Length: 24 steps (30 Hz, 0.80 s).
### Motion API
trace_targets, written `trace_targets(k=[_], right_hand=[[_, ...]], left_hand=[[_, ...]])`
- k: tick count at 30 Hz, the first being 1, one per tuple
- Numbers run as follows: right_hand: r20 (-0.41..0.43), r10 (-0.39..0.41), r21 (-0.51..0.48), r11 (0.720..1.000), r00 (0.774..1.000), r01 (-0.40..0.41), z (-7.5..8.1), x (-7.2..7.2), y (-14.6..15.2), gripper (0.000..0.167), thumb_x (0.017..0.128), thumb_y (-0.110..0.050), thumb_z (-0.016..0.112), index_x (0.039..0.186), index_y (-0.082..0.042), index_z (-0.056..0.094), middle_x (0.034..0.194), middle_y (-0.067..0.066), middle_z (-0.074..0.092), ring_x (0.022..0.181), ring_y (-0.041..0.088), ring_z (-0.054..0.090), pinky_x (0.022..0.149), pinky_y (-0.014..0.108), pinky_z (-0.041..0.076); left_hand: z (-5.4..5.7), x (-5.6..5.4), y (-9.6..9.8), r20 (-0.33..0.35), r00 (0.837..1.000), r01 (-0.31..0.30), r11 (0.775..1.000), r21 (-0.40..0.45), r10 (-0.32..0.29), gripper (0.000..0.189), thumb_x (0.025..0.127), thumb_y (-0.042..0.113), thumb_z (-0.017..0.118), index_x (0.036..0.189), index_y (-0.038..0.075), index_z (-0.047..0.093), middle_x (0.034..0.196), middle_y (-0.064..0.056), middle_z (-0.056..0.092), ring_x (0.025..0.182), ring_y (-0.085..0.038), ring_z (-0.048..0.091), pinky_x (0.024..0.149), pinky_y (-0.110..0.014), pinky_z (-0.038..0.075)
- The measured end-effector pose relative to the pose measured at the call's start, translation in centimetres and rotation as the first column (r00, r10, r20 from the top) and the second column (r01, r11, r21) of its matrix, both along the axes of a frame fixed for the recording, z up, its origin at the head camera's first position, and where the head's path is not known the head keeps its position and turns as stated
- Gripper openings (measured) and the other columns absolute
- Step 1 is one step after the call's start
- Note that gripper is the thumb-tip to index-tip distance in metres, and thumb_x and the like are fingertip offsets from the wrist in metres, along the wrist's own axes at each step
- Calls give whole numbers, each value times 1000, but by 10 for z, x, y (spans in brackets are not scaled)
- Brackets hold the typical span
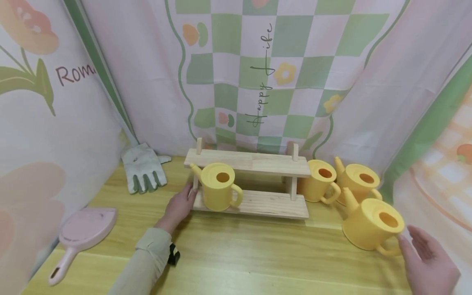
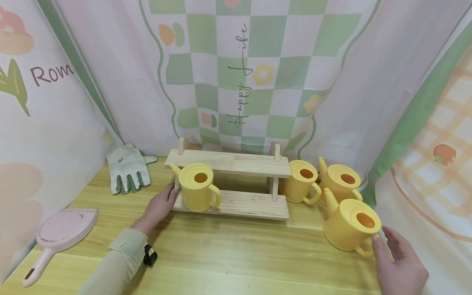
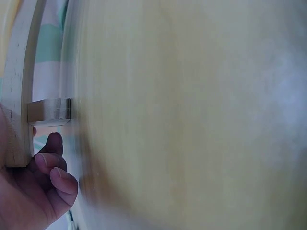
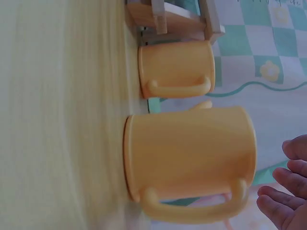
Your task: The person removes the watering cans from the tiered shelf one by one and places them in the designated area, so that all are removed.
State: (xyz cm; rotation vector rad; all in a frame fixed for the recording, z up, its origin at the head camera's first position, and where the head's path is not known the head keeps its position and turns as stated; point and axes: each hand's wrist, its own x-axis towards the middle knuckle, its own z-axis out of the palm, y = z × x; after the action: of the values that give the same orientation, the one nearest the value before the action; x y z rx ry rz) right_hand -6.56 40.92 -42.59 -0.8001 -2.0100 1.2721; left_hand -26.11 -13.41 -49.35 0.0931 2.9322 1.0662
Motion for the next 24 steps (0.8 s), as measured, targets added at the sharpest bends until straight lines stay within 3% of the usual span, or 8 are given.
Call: trace_targets(k=[8,14,18,22,24], right_hand=[[-124,83,96,993,989,-71,17,-8,-32,36,85,0,74,119,-8,69,112,-15,70,94,-12,61,80,2,44],[-159,219,244,953,963,-177,18,-19,-52,34,83,3,74,116,-4,70,111,-10,71,92,-11,62,80,4,45],[-139,296,319,917,945,-240,18,-26,-68,34,83,4,74,116,-1,69,109,-14,70,91,-11,62,79,4,46],[-76,349,317,896,934,-309,20,-34,-85,33,86,-2,74,118,-1,67,105,-24,65,90,-12,61,78,3,46],[-52,378,318,883,924,-344,20,-38,-94,35,86,-4,74,120,-1,66,108,-19,66,90,-12,60,78,4,46]], left_hand=[[1,0,0,-7,1000,-1,1000,10,1,57,104,50,33,149,16,36,140,-24,50,123,-47,50,100,-62,39],[1,0,0,-4,1000,-2,1000,4,2,59,104,50,32,150,14,34,141,-24,49,124,-47,49,101,-62,39],[2,0,1,11,1000,-3,1000,15,2,59,104,50,32,151,15,33,144,-23,47,126,-47,47,103,-61,37],[1,0,1,14,1000,3,1000,24,-4,59,104,49,33,152,15,32,144,-23,46,126,-47,46,103,-62,36],[1,0,1,15,1000,2,1000,24,-3,59,104,49,33,152,15,32,144,-23,46,127,-47,46,103,-62,36]])
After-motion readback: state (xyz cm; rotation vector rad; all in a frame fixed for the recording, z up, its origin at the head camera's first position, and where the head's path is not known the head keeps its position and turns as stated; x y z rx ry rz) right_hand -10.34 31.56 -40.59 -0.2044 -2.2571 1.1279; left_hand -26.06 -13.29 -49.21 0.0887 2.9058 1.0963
